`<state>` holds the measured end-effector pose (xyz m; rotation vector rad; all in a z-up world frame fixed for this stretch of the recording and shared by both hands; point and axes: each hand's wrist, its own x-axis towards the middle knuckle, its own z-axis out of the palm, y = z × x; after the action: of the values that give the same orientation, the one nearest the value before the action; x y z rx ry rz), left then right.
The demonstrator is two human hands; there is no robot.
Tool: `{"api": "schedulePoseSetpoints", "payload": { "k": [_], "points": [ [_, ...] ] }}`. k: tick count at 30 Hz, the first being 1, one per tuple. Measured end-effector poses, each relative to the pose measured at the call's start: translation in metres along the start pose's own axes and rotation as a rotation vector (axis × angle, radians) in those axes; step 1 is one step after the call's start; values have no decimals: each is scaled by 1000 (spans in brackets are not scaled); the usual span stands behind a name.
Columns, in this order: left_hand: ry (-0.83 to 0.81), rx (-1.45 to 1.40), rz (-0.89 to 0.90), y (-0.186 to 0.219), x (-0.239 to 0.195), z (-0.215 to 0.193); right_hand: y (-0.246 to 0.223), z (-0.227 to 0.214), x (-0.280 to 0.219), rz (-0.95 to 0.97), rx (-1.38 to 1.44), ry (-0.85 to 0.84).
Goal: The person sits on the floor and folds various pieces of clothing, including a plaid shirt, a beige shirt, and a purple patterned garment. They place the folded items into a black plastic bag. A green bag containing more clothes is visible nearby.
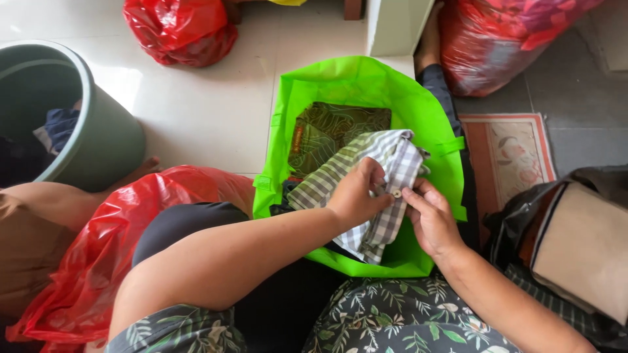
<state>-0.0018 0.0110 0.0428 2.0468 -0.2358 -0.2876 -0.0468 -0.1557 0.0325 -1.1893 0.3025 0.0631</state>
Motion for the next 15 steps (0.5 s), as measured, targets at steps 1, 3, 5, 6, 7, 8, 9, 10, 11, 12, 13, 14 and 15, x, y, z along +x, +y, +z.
{"api": "schedulePoseSetpoints", "payload": {
  "k": [1,3,5,6,7,8,9,10,11,12,13,14,15],
  "points": [
    [-9,-4,-1,3,-2,-2,2,-4,0,2,-1,9],
    [47,279,302,10,-6,-10,6,-8,3,3,10,-20],
    [65,434,434,10,-2,-8,8,-12,5,8,21,-31],
    [84,592,575,11,1,-8,8,-13,6,4,33,-44],
    [82,590,573,5,3,-5,9,-14,6,6,32,-43],
    [109,601,649,0,5,-3,9,-15,6,4,29,-49],
    [136,611,726,-5,7,-1,10,-16,7,2,27,-55],
    [135,609,727,-5,7,-1,12,-18,7,3,26,-53],
    [168,630,756,-5,7,-1,15,-21,8,-2,20,-62],
    [202,651,784,-5,8,-2,18,-23,9,-6,15,-73],
    [201,650,785,-7,9,-1,20,-25,10,-6,14,-72],
    [213,645,778,-9,9,0,23,-27,11,-2,12,-75],
    [225,640,772,-11,10,0,25,-29,12,2,10,-78]
  ]
}}
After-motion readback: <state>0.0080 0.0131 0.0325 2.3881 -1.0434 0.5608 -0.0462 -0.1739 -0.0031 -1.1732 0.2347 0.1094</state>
